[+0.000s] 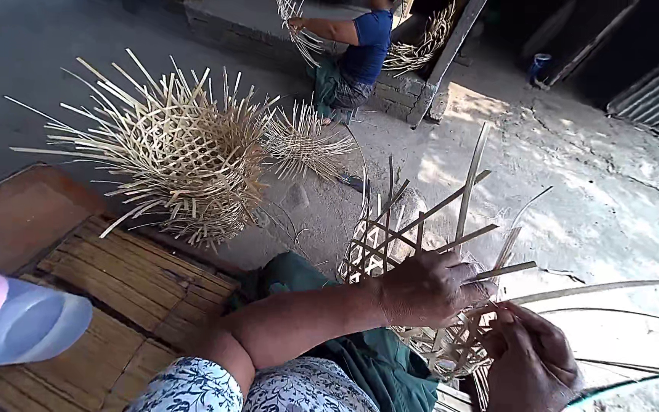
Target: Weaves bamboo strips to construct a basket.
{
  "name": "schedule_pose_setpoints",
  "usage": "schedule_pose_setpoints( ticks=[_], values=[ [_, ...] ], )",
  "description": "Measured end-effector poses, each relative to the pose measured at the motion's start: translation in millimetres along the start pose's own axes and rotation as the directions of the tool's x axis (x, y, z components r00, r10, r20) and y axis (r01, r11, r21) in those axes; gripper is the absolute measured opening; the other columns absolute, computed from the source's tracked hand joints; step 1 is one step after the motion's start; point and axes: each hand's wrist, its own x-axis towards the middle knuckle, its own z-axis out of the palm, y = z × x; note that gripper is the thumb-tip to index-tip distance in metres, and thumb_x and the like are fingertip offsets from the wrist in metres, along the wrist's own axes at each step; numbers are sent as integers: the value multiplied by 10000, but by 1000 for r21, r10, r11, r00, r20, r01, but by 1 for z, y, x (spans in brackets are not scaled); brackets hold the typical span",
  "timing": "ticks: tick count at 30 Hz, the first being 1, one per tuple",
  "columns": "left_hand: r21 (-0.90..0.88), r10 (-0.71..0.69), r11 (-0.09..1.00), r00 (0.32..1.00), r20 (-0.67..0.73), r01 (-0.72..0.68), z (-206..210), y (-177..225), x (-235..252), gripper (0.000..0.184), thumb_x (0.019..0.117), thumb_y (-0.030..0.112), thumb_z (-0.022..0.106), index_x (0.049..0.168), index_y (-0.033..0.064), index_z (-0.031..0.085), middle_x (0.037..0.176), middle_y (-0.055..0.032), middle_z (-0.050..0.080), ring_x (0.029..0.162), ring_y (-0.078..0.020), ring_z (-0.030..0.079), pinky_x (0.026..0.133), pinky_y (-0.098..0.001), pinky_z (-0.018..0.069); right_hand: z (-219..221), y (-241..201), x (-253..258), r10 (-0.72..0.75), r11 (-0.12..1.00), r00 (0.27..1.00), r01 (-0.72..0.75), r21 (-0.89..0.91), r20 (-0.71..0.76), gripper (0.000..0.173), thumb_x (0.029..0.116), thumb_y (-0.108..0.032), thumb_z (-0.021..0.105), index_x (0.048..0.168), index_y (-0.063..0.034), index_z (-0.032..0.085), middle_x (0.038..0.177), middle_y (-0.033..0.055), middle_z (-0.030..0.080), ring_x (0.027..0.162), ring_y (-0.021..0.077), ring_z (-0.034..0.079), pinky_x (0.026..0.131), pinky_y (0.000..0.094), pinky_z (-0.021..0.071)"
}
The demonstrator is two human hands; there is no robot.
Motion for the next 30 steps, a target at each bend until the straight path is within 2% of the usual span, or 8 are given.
schedule_pose_setpoints(
  ticks=[7, 12, 14, 17, 20, 23, 27, 30],
  values=[
    [30, -5, 1000, 1000, -29, 6, -7, -3, -12, 271, 974, 154, 643, 1221, 125, 749, 1090, -118, 738, 938, -284, 691, 809, -397, 572, 6, 2, -2, -32, 998, 999, 30, 55, 31, 146, 980, -55, 631, 1083, -116, 715, 865, -74, 740, 557, 13, 612, 465, 174, 520],
    [11, -42, 999, 992, -123, 44, -10, -12, -24, 248, 959, 179, 675, 1192, 139, 749, 1154, -134, 703, 948, -266, 691, 803, -399, 593, 18, 2, -2, -72, 996, 995, 68, 60, 74, 127, 995, -67, 632, 1086, -38, 716, 899, -32, 731, 603, -1, 602, 512, 169, 521],
    [-1, 24, 1000, 985, -168, -24, -15, -16, -26, 234, 975, 189, 678, 1199, 146, 731, 1181, -150, 681, 958, -254, 678, 808, -374, 583, 26, 4, -1, -82, 996, 992, 79, 43, 93, 113, 990, -62, 634, 1059, -17, 712, 883, -17, 728, 615, -1, 609, 528, 174, 527],
    [72, 133, 989, 990, -42, -130, -25, -21, -21, 288, 1011, 228, 626, 1283, 180, 705, 1229, -129, 696, 987, -263, 673, 808, -385, 559, 41, 6, -3, -135, 991, 982, 135, 11, 134, 80, 979, -45, 640, 1006, 1, 699, 855, 1, 715, 653, 6, 624, 589, 192, 553],
    [162, 130, 975, 982, 135, -151, -37, -31, -12, 331, 1015, 228, 595, 1330, 190, 693, 1120, -98, 740, 909, -295, 680, 729, -440, 559, 52, 2, -7, -161, 975, 975, 181, -126, 154, 127, 964, -41, 651, 1043, 41, 709, 896, 77, 720, 703, 70, 670, 645, 253, 602],
    [166, 107, 978, 986, 129, -127, -51, -41, -6, 279, 1015, 243, 614, 1253, 153, 730, 925, -107, 713, 798, -300, 643, 672, -432, 532, 56, -3, -18, -227, 945, 965, 250, -210, 130, 294, 960, -71, 677, 1224, 54, 648, 955, 122, 703, 741, 99, 672, 678, 261, 607],
    [147, 33, 989, 999, 2, -33, -56, -37, -9, 214, 978, 269, 678, 1075, 86, 732, 930, -89, 742, 806, -252, 634, 729, -375, 501, 55, -12, -16, -240, 828, 969, 237, -509, 60, 219, 940, -189, 720, 1055, -3, 723, 1004, 148, 693, 660, 114, 627, 595, 248, 564],
    [148, 5, 989, 1000, -12, -3, -50, -23, -15, 194, 979, 275, 678, 1042, 96, 716, 928, -62, 740, 799, -211, 612, 740, -334, 482, 56, -14, -11, -195, 776, 980, 181, -604, 43, 251, 921, -278, 747, 970, -36, 703, 838, 97, 670, 612, 168, 616, 553, 337, 548]
  ],
)
